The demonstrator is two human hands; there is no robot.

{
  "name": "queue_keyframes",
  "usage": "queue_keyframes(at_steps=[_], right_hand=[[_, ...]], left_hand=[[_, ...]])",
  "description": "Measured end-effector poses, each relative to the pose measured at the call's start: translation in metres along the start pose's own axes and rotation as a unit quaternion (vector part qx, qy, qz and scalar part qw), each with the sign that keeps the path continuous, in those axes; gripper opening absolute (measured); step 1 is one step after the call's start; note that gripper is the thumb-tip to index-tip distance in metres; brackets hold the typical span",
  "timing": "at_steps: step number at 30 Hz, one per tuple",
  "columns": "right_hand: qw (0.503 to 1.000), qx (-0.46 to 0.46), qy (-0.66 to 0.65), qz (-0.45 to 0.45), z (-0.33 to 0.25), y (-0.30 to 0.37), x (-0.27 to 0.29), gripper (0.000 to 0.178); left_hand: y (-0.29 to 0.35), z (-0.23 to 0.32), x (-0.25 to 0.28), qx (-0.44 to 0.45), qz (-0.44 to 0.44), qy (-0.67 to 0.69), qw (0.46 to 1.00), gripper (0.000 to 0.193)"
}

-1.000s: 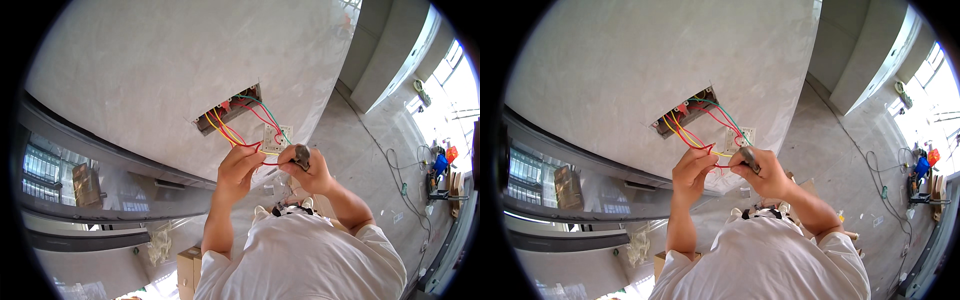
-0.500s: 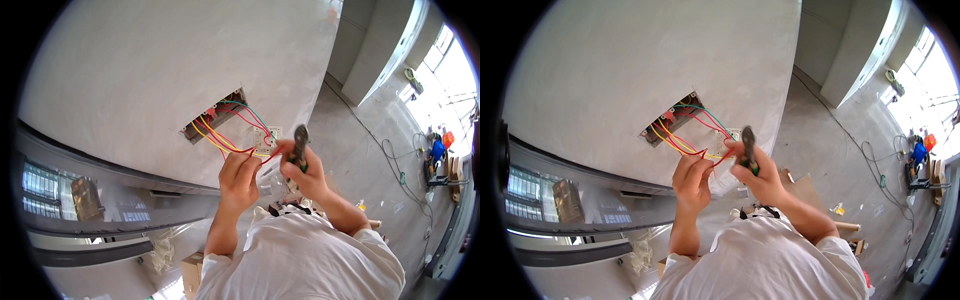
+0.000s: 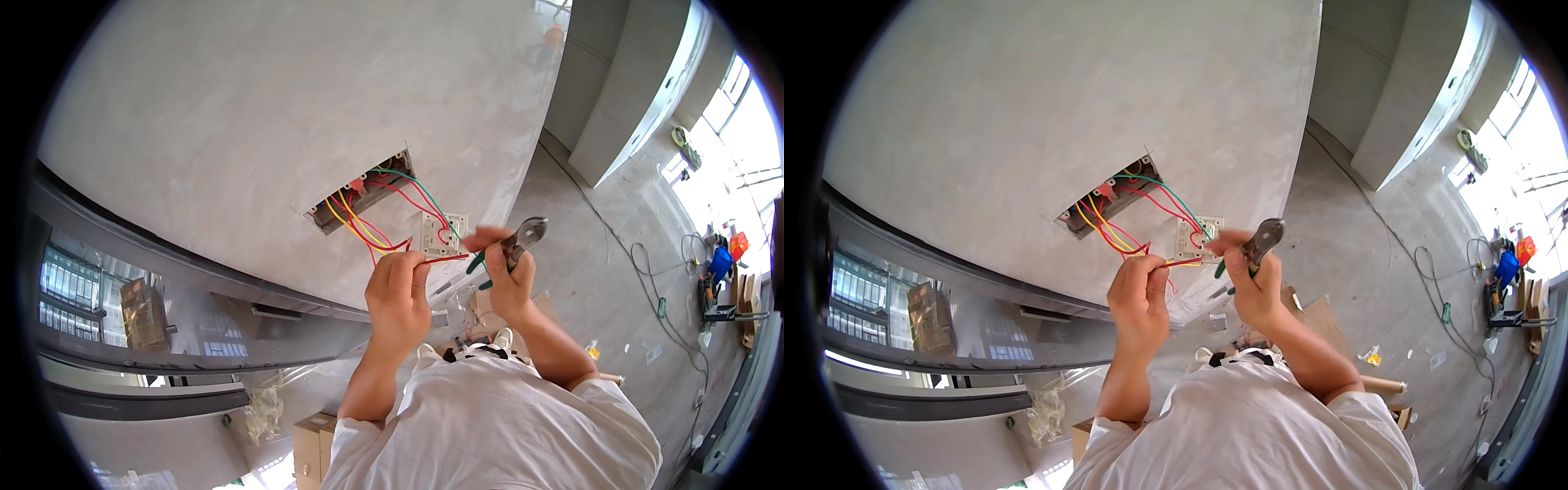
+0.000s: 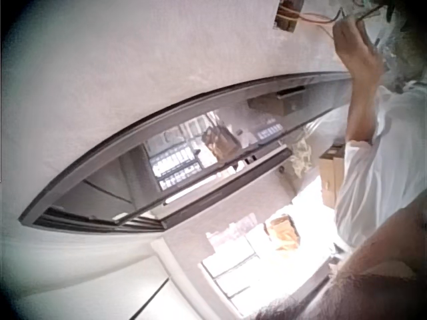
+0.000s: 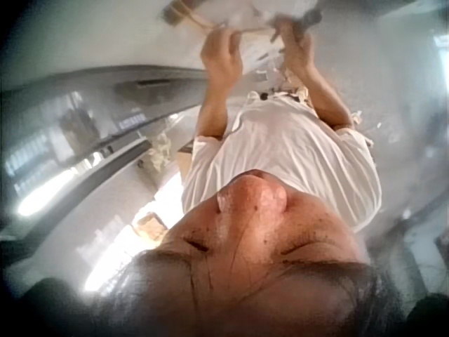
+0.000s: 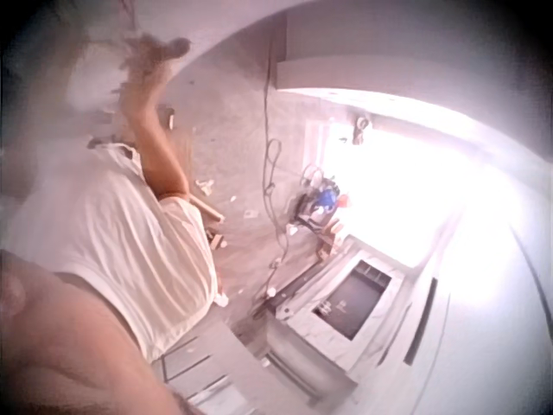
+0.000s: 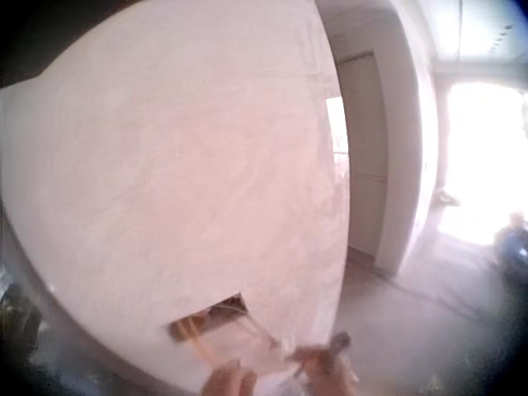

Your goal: The person installs a wall electrical outlet by stripping and connecting multiple colored wires to the terminal screws. They use a cordless drill to tighten the screws and pliers to strip wire insulation, then tuck the wires into the wall cavity.

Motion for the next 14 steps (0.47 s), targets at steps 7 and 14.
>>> queue_keyframes(at_steps=[7,14], right_hand=[[0.909,-0.119,0.383,-0.113,0.001,0.014,-0.02,0.036],[0.929,-0.003,0.355,-0.106,-0.017,0.003,-0.035,0.071]], left_hand=[[-0.001,0.004,-0.009,-0.001,0.009,0.027,1.0,0.008],[-0.001,-0.003,-0.004,0.04,-0.011,0.043,0.998,0.014]])
Point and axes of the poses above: each hand's wrist, its own y-axis away from the middle knuckle, its own x-axis out of the back of the hand, z = x × y, the point moved 6 cm from there along -y, towards the middle knuckle, and after that the axes turned 12 degrees about -z, right-handed, at the moved point
